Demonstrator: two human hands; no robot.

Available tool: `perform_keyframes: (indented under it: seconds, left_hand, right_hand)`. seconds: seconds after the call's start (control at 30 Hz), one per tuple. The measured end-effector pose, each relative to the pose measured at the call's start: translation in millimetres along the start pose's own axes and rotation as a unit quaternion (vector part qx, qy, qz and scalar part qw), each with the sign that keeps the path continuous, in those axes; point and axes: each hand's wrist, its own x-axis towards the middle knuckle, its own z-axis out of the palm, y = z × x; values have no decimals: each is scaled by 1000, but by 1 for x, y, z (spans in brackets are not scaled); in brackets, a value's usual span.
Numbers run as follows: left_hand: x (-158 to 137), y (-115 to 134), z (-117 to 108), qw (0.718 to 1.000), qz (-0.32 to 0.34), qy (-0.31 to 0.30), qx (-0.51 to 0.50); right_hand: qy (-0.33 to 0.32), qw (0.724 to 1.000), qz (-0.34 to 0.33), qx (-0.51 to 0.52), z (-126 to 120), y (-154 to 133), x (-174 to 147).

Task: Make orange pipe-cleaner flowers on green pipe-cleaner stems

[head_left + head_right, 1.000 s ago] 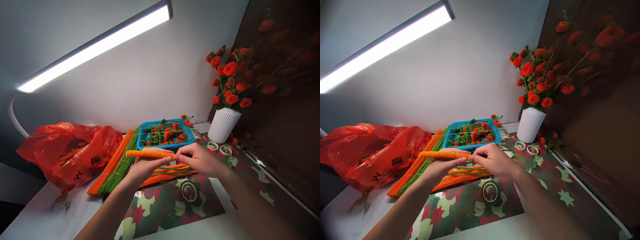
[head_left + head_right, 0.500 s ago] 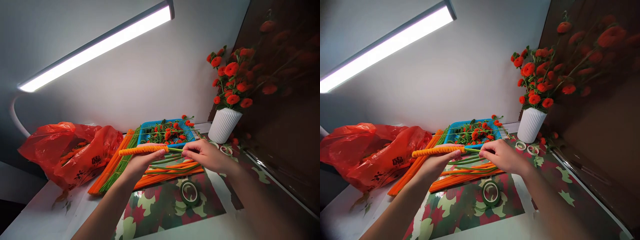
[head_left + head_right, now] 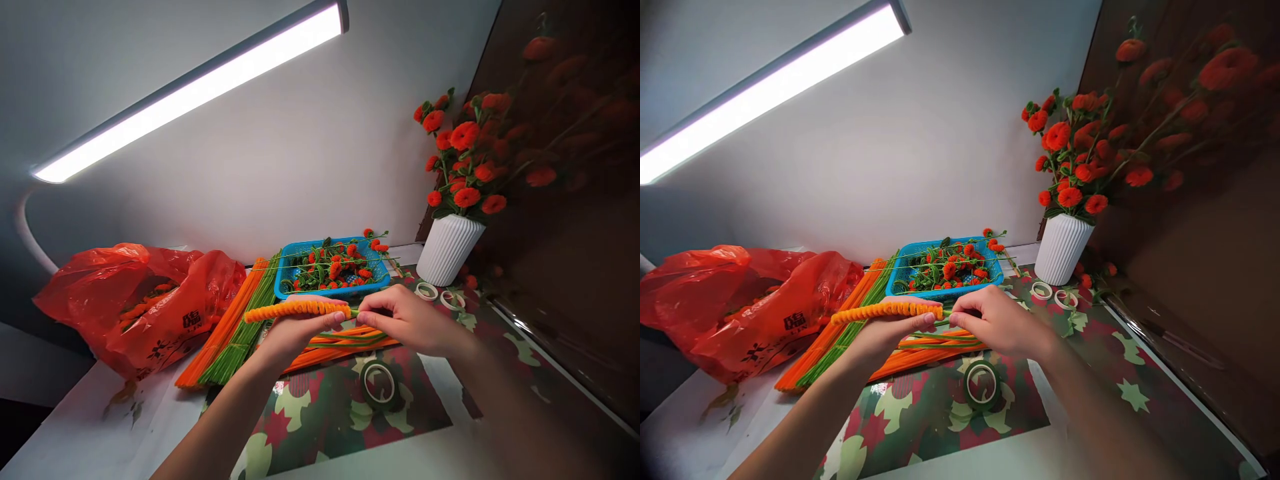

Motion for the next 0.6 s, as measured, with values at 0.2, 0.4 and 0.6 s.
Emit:
perform_keyframes:
  seconds: [0.2, 0.4, 0.6]
  left_hand:
    - [0, -7, 4, 1000, -21, -19, -10]
    - [-1, -7, 7, 999, -30, -28, -5]
    - [0, -1, -8, 999, -5, 45, -3]
  right_hand:
    - [-6, 1000, 5, 2, 3, -3, -2]
    - [-14, 999, 32, -23, 2, -5, -5]
    - [-11, 997, 43, -62, -15, -4, -12]
